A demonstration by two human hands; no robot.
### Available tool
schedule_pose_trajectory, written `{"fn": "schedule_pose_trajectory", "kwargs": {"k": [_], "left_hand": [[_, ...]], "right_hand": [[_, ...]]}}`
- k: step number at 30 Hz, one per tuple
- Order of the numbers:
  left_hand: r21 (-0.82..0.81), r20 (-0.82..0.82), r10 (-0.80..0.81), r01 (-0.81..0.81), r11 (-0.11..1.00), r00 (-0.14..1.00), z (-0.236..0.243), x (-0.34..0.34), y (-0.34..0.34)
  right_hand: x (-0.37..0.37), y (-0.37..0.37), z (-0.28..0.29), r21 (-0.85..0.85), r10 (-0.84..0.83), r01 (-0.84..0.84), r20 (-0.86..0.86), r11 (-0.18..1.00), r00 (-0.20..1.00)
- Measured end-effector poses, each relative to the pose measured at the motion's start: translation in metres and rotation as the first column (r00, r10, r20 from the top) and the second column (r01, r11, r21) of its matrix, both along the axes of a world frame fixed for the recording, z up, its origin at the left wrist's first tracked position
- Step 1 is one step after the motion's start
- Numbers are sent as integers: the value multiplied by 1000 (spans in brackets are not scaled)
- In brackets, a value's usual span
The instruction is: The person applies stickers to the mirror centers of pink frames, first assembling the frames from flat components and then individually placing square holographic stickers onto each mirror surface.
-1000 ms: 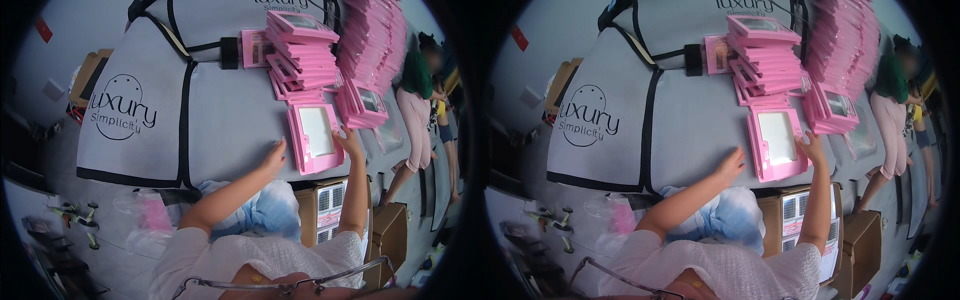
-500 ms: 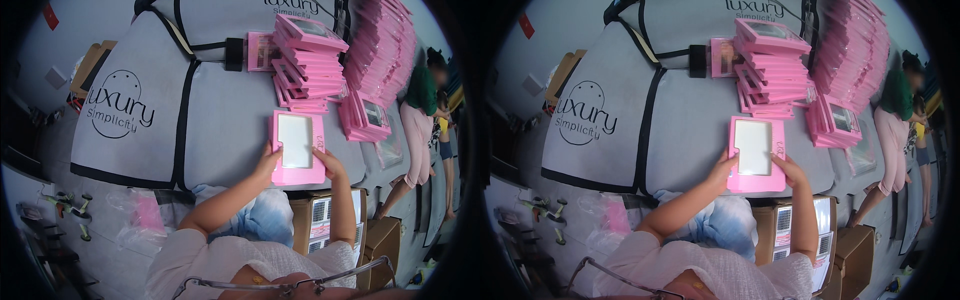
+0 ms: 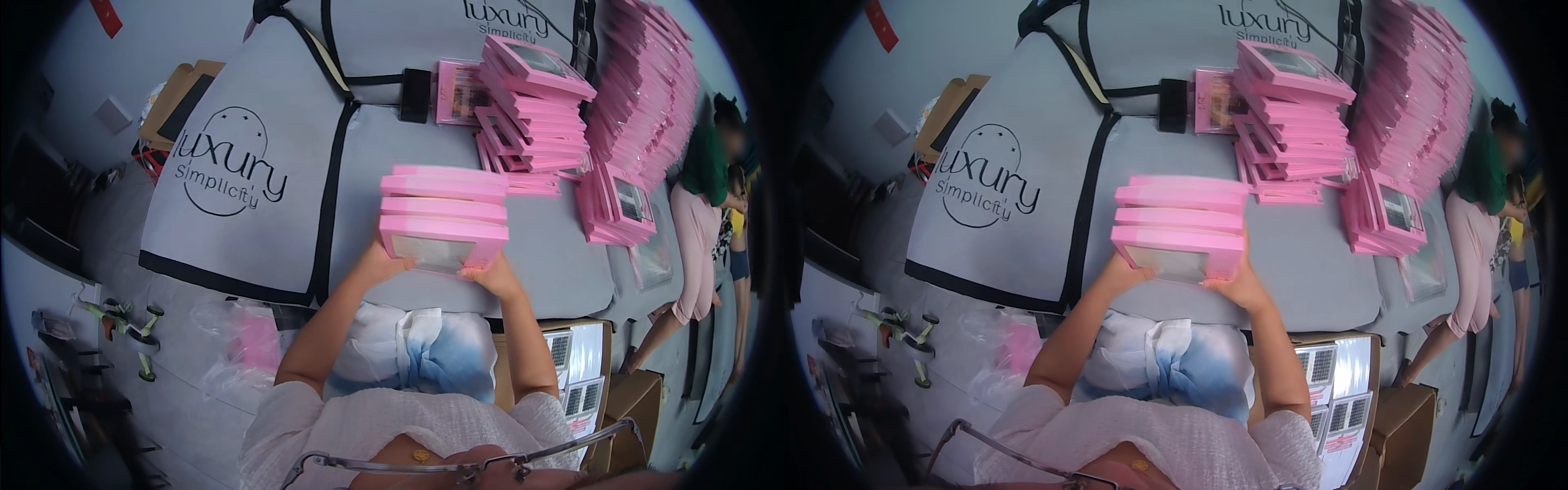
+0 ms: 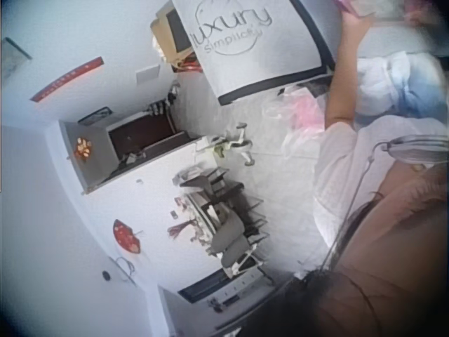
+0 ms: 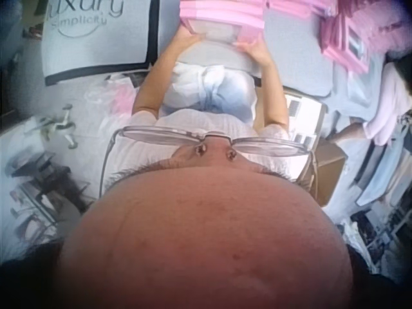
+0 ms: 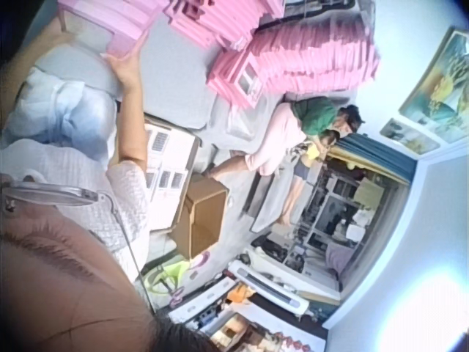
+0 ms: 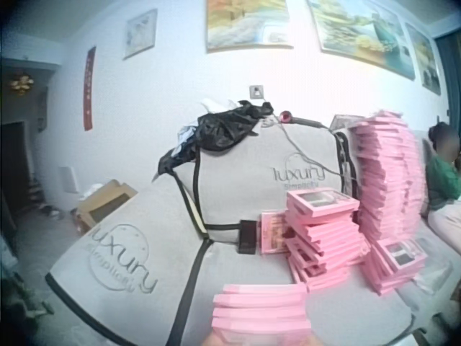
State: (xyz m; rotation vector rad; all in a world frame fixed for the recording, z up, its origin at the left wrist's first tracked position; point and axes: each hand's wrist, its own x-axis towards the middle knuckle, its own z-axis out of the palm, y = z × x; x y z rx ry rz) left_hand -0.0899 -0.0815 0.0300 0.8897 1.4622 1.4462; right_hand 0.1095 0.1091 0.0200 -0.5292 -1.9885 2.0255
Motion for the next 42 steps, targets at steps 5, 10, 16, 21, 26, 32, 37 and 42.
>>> {"fn": "schedule_pose_trajectory", "kwargs": {"k": [5, 10, 16, 21, 26, 32, 37, 42], "left_hand": [[108, -125, 28, -15, 994, 992, -27, 5, -6], [303, -144, -6, 50, 952, 990, -18, 5, -5], [404, -358, 50, 107, 908, 932, -9, 3, 5], [321, -205, 69, 0, 947, 976, -5, 9, 7], [405, -152, 141, -69, 912, 978, 4, 19, 10], [476, -219, 177, -53, 878, 960, 7, 21, 13], [482, -271, 205, -51, 875, 940, 7, 23, 10], [757, -260, 327, -19, 653, 909, 34, 30, 15]], "right_hand": [[18, 11, -44, 110, 5, 0, -50, 994, 999], [10, -21, 37, 198, -178, 318, -516, 927, 838], [8, -19, 100, 659, 52, 391, -546, 642, 836], [10, -24, 120, 842, 16, 354, -394, 407, 919], [19, -44, 150, 981, -151, 187, -177, 56, 973], [1, -67, 175, 993, -181, -5, 26, 114, 983], [-1, -66, 176, 998, -150, -39, 45, 40, 988], [-1, -66, 180, 994, -124, -62, 73, 94, 990]]}}
